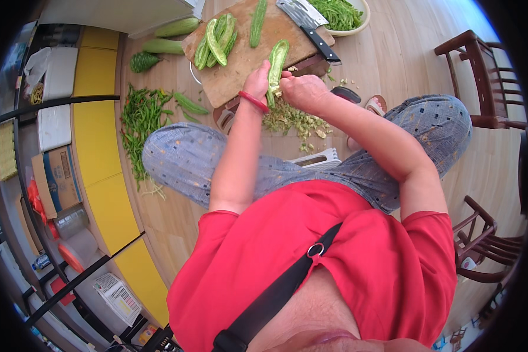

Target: The person peels the skin off several bitter melons by hand, and then uses a cleaver to slice the bitter melons into small pieces on a wooden cutting board.

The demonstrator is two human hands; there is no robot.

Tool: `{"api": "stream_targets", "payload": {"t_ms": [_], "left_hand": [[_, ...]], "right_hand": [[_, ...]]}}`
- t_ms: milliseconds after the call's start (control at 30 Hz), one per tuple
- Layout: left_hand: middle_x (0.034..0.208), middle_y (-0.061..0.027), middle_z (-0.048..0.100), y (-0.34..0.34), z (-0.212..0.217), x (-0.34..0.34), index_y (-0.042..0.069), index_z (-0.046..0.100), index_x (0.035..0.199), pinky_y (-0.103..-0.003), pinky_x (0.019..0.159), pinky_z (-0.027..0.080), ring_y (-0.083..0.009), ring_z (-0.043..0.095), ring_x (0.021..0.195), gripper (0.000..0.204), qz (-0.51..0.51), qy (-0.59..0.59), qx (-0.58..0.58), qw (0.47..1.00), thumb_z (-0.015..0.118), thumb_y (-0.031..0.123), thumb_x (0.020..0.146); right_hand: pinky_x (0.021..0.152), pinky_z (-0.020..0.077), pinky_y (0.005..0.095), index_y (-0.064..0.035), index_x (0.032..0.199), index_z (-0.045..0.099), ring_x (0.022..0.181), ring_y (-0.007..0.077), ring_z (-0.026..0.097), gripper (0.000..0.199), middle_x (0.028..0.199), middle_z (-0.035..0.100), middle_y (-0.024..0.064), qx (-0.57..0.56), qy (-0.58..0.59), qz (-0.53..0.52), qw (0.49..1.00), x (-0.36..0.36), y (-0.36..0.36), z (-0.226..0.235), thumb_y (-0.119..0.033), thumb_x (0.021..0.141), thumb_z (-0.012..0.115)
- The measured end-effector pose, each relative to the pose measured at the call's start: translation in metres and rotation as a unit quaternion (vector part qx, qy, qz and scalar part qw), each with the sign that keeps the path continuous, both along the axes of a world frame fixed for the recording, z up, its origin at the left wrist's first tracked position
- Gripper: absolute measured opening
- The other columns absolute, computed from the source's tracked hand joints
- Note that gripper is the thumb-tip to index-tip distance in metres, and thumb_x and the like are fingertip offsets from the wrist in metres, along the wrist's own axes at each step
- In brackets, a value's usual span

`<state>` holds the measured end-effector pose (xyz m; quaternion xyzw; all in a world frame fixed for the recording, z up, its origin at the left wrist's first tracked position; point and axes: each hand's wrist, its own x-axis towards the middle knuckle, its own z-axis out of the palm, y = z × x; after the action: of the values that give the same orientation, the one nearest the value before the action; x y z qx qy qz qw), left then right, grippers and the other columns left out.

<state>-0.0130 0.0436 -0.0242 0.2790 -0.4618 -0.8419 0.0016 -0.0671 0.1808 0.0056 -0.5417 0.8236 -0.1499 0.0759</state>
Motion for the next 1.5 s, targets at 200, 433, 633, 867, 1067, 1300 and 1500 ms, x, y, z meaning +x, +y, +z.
{"api": "stream_targets", "payload": {"t_ms": [200,433,633,867,1067,1300,1500], "left_hand": [[0.089,-0.0176,0.061,-0.017,-0.003,0.002,-0.003,0.051,0.102,-0.034,0.062,0.053,-0.0255,0.062,0.074,0.045,-0.004,-0.016,0.082,0.996,0.031,0.036,0.094],[0.09,-0.0138,0.062,-0.006,0.002,0.002,0.0,0.054,0.104,-0.03,0.065,0.052,-0.0207,0.062,0.077,0.044,-0.043,0.004,-0.021,0.999,0.035,0.038,0.093],[0.098,-0.0223,0.057,-0.014,0.005,-0.002,-0.006,0.048,0.109,-0.043,0.085,0.046,-0.0334,0.057,0.095,0.048,-0.033,0.066,0.123,0.99,0.028,0.035,0.094],[0.103,-0.0241,0.054,-0.034,-0.004,-0.004,-0.006,0.045,0.112,-0.047,0.086,0.046,-0.0376,0.054,0.098,0.049,0.036,0.043,0.162,0.985,0.031,0.037,0.094],[0.1,-0.0178,0.056,-0.026,0.003,-0.002,-0.004,0.046,0.111,-0.04,0.076,0.051,-0.0287,0.058,0.094,0.046,-0.002,0.053,0.078,0.996,0.031,0.036,0.094],[0.098,-0.0162,0.059,-0.019,0.021,0.011,-0.003,0.047,0.114,-0.023,0.046,0.051,-0.0219,0.062,0.073,0.043,-0.06,0.026,-0.035,0.997,0.032,0.032,0.094],[0.097,-0.0146,0.059,-0.011,0.026,0.018,0.0,0.047,0.115,-0.029,0.057,0.053,-0.0213,0.062,0.078,0.041,-0.05,0.037,0.041,0.997,0.033,0.033,0.094]], "right_hand": [[0.047,0.0482,0.04,-0.0038,0.076,0.053,0.055,0.0283,0.061,0.012,0.059,0.059,0.0137,0.013,0.008,0.074,0.997,-0.001,0.01,0.02,-0.013,0.079,0.046],[0.051,0.0497,0.0404,-0.0039,0.076,0.052,0.062,0.0307,0.063,0.009,0.064,0.061,0.0154,0.012,-0.014,-0.035,0.999,-0.017,-0.007,0.006,-0.012,0.078,0.047],[0.048,0.0495,0.0405,-0.0036,0.072,0.049,0.056,0.0302,0.062,0.006,0.057,0.058,0.0141,-0.026,-0.009,0.04,0.999,-0.004,-0.005,0.007,-0.009,0.074,0.048],[0.047,0.0479,0.0408,-0.0042,0.072,0.048,0.056,0.03,0.061,0.006,0.059,0.058,0.0136,-0.03,-0.014,0.114,0.993,0.007,0.007,0.013,-0.01,0.074,0.048],[0.056,0.0458,0.0454,-0.0022,0.082,0.045,0.063,0.0355,0.059,0.014,0.065,0.059,0.0188,-0.065,-0.086,-0.021,0.994,-0.018,-0.001,0.016,-0.016,0.081,0.046],[0.066,0.046,0.0463,0.0,0.085,0.05,0.075,0.0372,0.06,0.022,0.078,0.061,0.0228,-0.022,-0.106,-0.191,0.976,-0.056,-0.01,0.013,-0.021,0.084,0.041],[0.067,0.0458,0.0465,0.0001,0.086,0.049,0.074,0.0395,0.059,0.029,0.074,0.06,0.0237,-0.091,-0.161,-0.237,0.954,-0.054,-0.022,0.002,-0.028,0.079,0.053]]}}
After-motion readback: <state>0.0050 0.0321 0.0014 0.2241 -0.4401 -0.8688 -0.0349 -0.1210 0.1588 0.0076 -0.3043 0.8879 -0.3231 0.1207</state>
